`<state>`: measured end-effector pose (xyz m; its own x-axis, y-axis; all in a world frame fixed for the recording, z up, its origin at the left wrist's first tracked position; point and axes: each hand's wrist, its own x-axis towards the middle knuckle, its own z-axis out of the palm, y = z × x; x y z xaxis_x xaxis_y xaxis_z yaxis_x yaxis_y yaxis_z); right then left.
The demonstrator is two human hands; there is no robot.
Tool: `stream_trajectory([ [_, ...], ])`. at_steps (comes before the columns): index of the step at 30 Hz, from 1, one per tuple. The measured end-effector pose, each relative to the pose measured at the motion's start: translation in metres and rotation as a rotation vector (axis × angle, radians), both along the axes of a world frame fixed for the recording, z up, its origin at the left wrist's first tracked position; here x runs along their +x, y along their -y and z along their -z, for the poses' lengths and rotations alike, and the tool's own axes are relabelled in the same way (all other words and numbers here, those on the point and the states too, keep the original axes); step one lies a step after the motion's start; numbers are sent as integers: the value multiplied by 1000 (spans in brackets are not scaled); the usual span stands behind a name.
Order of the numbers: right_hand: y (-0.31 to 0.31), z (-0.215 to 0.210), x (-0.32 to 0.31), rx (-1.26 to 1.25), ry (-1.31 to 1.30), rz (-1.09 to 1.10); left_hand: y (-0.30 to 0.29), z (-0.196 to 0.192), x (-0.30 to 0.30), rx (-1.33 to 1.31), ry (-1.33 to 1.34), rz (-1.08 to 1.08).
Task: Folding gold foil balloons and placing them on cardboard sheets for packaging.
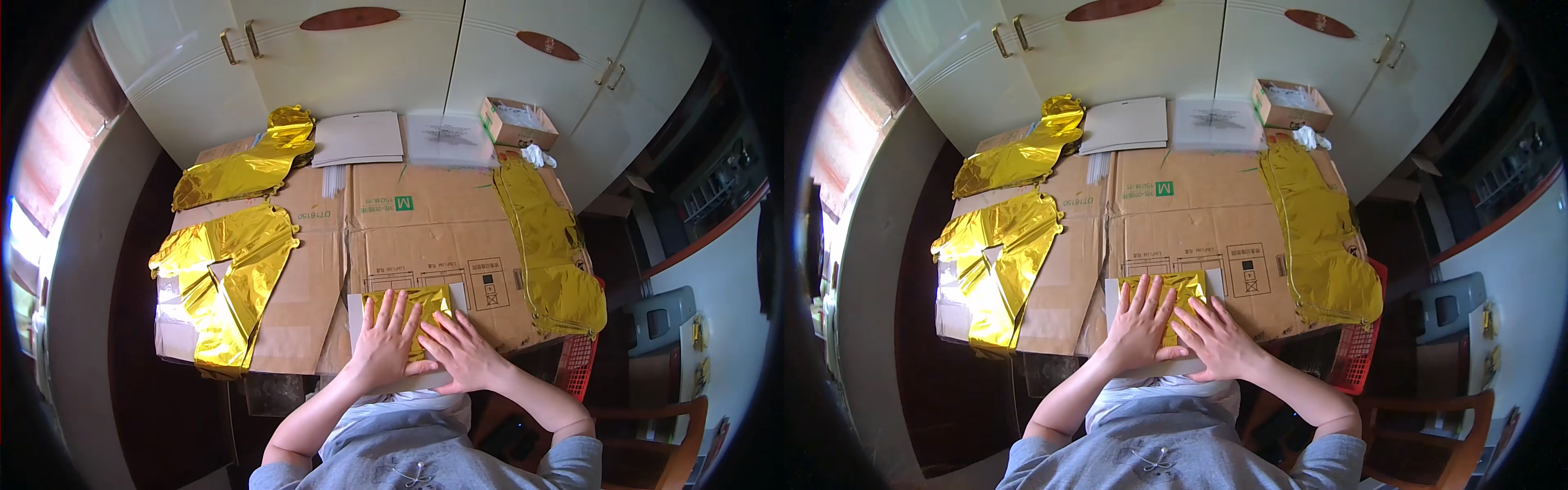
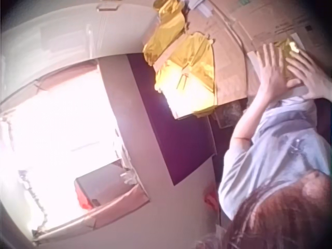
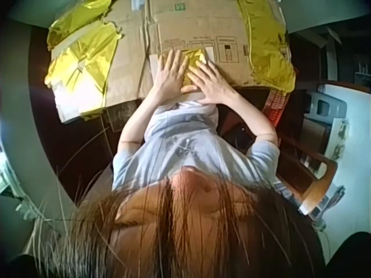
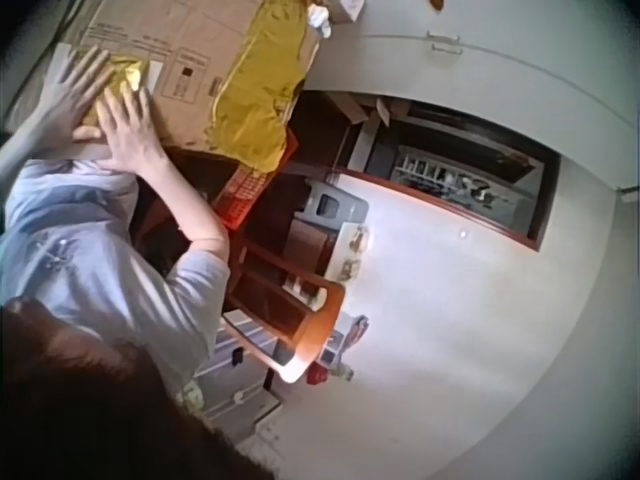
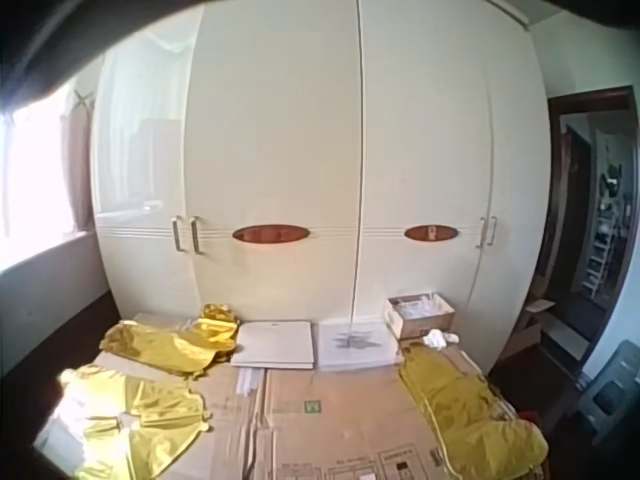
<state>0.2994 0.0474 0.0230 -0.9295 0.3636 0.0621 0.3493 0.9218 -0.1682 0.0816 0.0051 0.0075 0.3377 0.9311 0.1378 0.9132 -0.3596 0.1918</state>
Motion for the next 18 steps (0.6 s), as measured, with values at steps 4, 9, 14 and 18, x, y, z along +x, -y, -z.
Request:
stream_trajectory([
  [4,0,-6,-3,-14,46,53,4,-5,2,-1,-1,9],
  [9,1,-3,-8,67,102,84,5,-8,2,-12,-8,10],
  [14,3,-7,-9,79,102,93,0,-11,-12,-76,-5,-11],
  [18,6,-14,-10,105,122,114,-2,-6,-21,-61,-46,-84],
])
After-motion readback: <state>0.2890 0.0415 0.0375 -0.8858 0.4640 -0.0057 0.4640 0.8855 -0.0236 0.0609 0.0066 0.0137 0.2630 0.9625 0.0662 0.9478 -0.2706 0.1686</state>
